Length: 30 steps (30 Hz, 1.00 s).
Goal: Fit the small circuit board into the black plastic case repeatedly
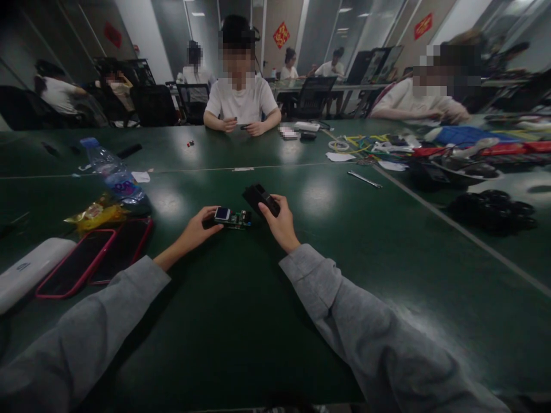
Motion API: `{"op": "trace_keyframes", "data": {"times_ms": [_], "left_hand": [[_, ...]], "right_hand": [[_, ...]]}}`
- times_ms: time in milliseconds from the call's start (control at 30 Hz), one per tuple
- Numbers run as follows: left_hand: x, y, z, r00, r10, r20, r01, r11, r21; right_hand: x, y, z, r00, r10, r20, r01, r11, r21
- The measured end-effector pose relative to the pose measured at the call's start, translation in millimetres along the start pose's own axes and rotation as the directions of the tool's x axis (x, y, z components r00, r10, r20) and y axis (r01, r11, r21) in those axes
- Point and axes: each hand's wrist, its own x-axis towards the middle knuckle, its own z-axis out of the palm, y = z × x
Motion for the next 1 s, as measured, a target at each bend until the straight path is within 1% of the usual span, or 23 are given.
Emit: {"op": "trace_keyframes", "data": {"times_ms": [100,200,333,433,633,867,1000], "left_hand": [[-0.5,2.7,-1.1,1.000,-0.005,-0.001,0.005,1.000,-0.017],[-0.3,4.1,-3.3,1.000,-0.018,0.012,0.019,0.998,-0.059],[0.9,4.5,-6.0,0.997,-0.023,0.067,0.027,0.998,-0.060],[1.4,6.2,-7.0,0.995,-0.037,0.092,0.042,0.997,-0.058],[-0.1,11.8,-6.2,0.995,-0.051,0.088,0.056,0.997,-0.049],[-0.2,9.1,-4.5,0.996,-0.066,0.067,0.069,0.997,-0.042],[-0.1,10.0,-4.0,0.997,-0.049,0.065,0.052,0.997,-0.055]], "right_hand": [[-0.4,-2.6,-0.2,0.999,0.034,0.034,-0.034,0.999,0.004],[0.4,-2.8,0.2,0.997,0.070,0.042,-0.070,0.997,0.012],[2.2,-0.8,-0.2,0.989,0.136,0.049,-0.139,0.989,0.049],[3.0,1.0,-1.1,0.984,0.163,0.069,-0.167,0.983,0.070],[2.9,1.7,-0.9,0.987,0.146,0.061,-0.150,0.986,0.067],[2.0,-2.2,-0.1,0.986,0.149,0.075,-0.156,0.984,0.089],[2.1,-1.1,0.1,0.987,0.145,0.067,-0.150,0.985,0.085]]}}
